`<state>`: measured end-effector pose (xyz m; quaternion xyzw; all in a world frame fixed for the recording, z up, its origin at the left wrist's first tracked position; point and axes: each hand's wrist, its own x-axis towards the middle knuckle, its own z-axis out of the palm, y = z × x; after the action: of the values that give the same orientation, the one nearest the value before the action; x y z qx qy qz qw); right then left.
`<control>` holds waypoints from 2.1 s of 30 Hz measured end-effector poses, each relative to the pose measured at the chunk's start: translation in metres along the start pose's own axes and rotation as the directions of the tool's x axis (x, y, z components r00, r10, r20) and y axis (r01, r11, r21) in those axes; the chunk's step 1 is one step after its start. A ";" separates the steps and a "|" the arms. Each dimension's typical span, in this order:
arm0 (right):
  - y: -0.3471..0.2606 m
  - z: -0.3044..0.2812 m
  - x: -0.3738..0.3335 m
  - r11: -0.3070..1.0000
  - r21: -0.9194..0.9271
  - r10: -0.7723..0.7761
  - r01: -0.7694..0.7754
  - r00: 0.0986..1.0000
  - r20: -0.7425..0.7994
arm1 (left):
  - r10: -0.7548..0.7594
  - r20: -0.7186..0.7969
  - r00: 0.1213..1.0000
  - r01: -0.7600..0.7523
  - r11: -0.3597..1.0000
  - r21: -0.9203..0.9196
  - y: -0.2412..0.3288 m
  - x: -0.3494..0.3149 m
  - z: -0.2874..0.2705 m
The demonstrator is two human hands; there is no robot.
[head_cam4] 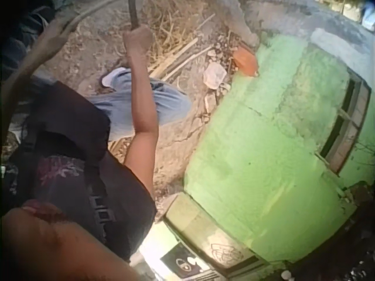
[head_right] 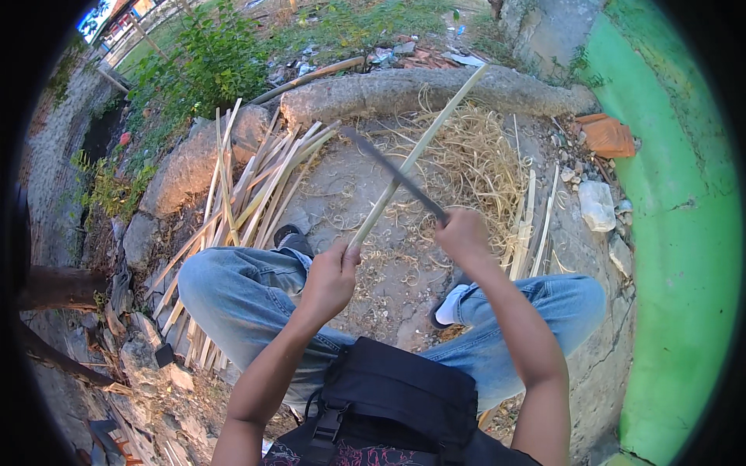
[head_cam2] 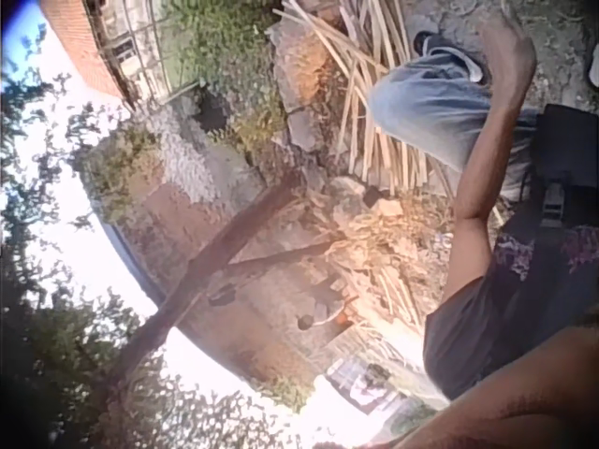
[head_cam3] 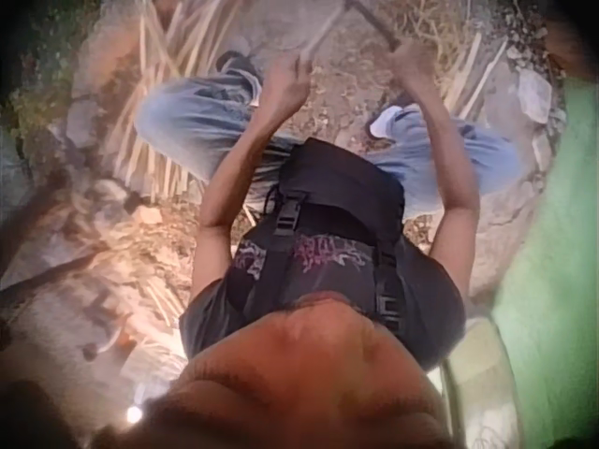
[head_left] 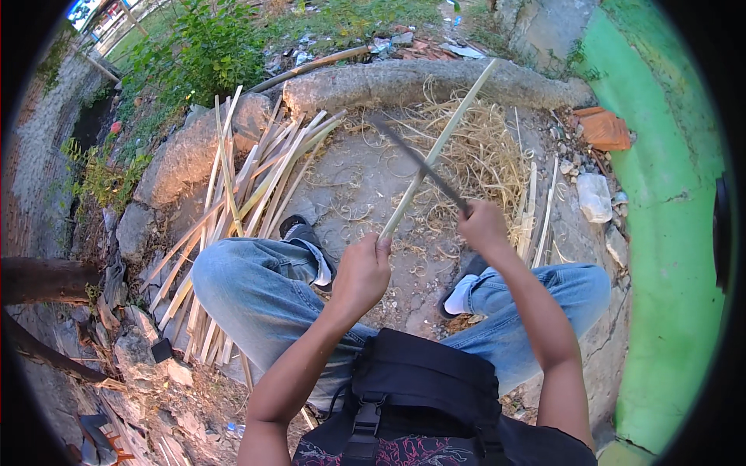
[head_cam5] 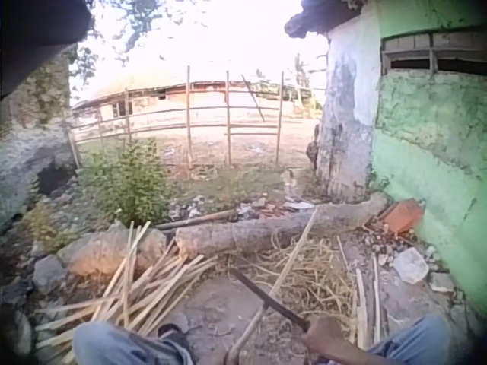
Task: The person uses a blade to shave and shape a thin bamboo strip by hand. They repeatedly pull the blade along the length of the strip, removing thin shavings until it is smooth and even.
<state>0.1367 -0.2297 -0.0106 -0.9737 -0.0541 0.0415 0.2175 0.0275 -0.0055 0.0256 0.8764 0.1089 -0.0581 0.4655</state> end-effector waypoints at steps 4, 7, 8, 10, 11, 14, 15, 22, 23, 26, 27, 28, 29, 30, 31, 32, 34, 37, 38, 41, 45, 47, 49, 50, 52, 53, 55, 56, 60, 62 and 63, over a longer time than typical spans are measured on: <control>0.045 -0.021 0.026 0.959 0.089 0.271 -0.268 0.962 -0.017 | -0.047 0.038 0.998 0.048 0.999 -0.018 -0.011 -0.006 0.002; 0.036 -0.024 0.013 0.958 0.171 0.250 -0.232 0.963 -0.098 | 0.051 -0.006 0.999 -0.051 0.994 -0.092 -0.013 0.001 -0.001; 0.017 -0.022 0.002 0.976 0.171 0.146 -0.136 0.988 -0.050 | 0.043 -0.007 0.999 -0.044 0.994 -0.097 -0.016 0.004 -0.002; -0.010 -0.010 -0.022 0.990 0.143 -0.003 -0.005 0.998 0.055 | -0.033 0.153 0.988 0.073 0.962 -0.264 -0.023 0.009 -0.002; -0.018 -0.005 -0.031 0.993 0.115 -0.044 0.031 0.993 0.109 | -0.039 0.151 0.988 0.078 0.961 -0.267 -0.023 0.011 -0.002; -0.024 -0.003 -0.043 0.991 0.128 -0.060 0.036 0.980 0.191 | -0.117 0.317 0.941 0.232 0.907 -0.352 -0.018 0.013 -0.006; -0.017 -0.001 -0.038 0.990 0.134 -0.060 0.035 0.980 0.187 | -0.134 0.369 0.920 0.297 0.851 -0.433 -0.015 0.014 -0.008; 0.059 -0.001 0.025 0.971 0.081 0.227 -0.226 0.974 -0.010 | -0.146 0.414 0.898 0.321 0.862 -0.392 -0.018 0.006 0.002; 0.066 -0.005 0.027 0.956 0.078 0.283 -0.284 0.959 0.017 | -0.134 0.417 0.899 0.308 0.871 -0.384 -0.017 0.005 0.002; 0.051 0.002 0.014 0.954 0.173 0.249 -0.246 0.969 0.006 | -0.213 0.415 0.885 0.396 0.814 -0.426 -0.021 0.004 -0.004; 0.037 0.007 0.003 0.953 0.260 0.169 -0.154 0.985 -0.034 | -0.210 0.409 0.888 0.390 0.814 -0.429 -0.022 0.007 -0.008; 0.019 0.004 -0.010 0.969 0.214 0.118 -0.123 0.992 0.038 | -0.213 0.418 0.883 0.408 0.788 -0.461 -0.020 0.007 -0.013; 0.005 0.002 -0.021 0.981 0.171 0.071 -0.091 0.991 0.115 | -0.218 0.428 0.877 0.427 0.761 -0.489 -0.019 0.008 -0.014; 0.000 0.006 -0.032 0.981 0.169 0.074 -0.093 0.991 0.115 | -0.216 0.431 0.876 0.428 0.760 -0.489 -0.020 0.009 -0.012; -0.004 0.012 -0.042 0.987 0.162 -0.019 -0.006 0.988 0.151 | -0.211 0.414 0.886 0.408 0.778 -0.477 -0.022 0.009 -0.011; -0.005 0.016 -0.046 0.984 0.159 -0.111 0.081 0.976 0.187 | -0.206 0.397 0.894 0.390 0.795 -0.464 -0.024 0.009 -0.009; 0.005 0.015 -0.034 0.986 0.098 -0.150 0.136 0.976 0.155 | -0.142 0.315 0.938 0.269 0.871 -0.410 -0.026 0.006 -0.002; 0.021 0.017 -0.008 0.997 0.073 0.006 -0.010 0.998 0.056 | -0.085 0.239 0.967 0.165 0.927 -0.338 -0.033 0.001 -0.002; 0.046 0.017 0.010 0.982 0.118 0.151 -0.148 0.988 -0.016 | -0.104 0.229 0.968 0.180 0.922 -0.343 -0.032 0.001 -0.003; 0.098 -0.013 0.045 0.877 0.146 0.455 -0.457 0.889 0.048 | -0.084 0.287 0.954 0.190 0.912 -0.363 -0.038 -0.002 0.005; 0.065 -0.009 0.028 0.911 0.296 0.317 -0.289 0.947 -0.052 | -0.147 0.345 0.927 0.312 0.811 -0.495 -0.028 0.001 -0.013; 0.029 0.004 0.000 0.967 0.238 0.099 -0.094 0.995 -0.011 | -0.160 0.331 0.930 0.322 0.788 -0.525 -0.026 0.004 -0.014; 0.014 0.009 -0.014 0.983 0.184 -0.007 -0.002 0.999 0.051 | -0.139 0.305 0.942 0.276 0.840 -0.467 -0.028 0.004 -0.012; 0.013 0.010 -0.016 0.991 0.127 -0.053 0.043 0.995 0.079 | -0.139 0.324 0.936 0.285 0.838 -0.465 -0.026 0.001 -0.013; 0.022 0.010 -0.008 0.996 0.052 -0.077 0.075 0.996 0.037 | -0.132 0.302 0.944 0.258 0.866 -0.429 -0.029 -0.002 -0.010; 0.043 0.011 0.011 0.989 0.121 0.083 -0.085 0.996 0.024 | -0.115 0.281 0.953 0.224 0.890 -0.397 -0.030 -0.002 -0.007; 0.069 0.004 0.033 0.950 0.195 0.244 -0.244 0.970 0.024 | -0.113 0.322 0.940 0.241 0.888 -0.391 -0.029 -0.009 -0.005; 0.070 -0.006 0.039 0.936 0.180 0.309 -0.303 0.951 -0.002 | -0.108 0.326 0.939 0.237 0.891 -0.387 -0.031 -0.010 -0.003; 0.028 -0.001 0.014 0.957 0.245 0.159 -0.156 0.987 0.009 | -0.170 0.390 0.905 0.362 0.790 -0.495 -0.020 -0.002 -0.018; 0.021 0.007 0.003 0.975 0.217 -0.045 0.040 0.999 0.018 | -0.187 0.417 0.890 0.405 0.746 -0.528 -0.015 -0.003 -0.024; 0.027 0.009 0.007 0.983 0.184 0.012 -0.022 0.998 0.055 | -0.196 0.417 0.888 0.411 0.744 -0.526 -0.017 -0.004 -0.021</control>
<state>0.1452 -0.2494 -0.0308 -0.9483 -0.0475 0.0745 0.3049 0.0195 0.0204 0.0249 0.6294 0.1840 -0.2444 0.7143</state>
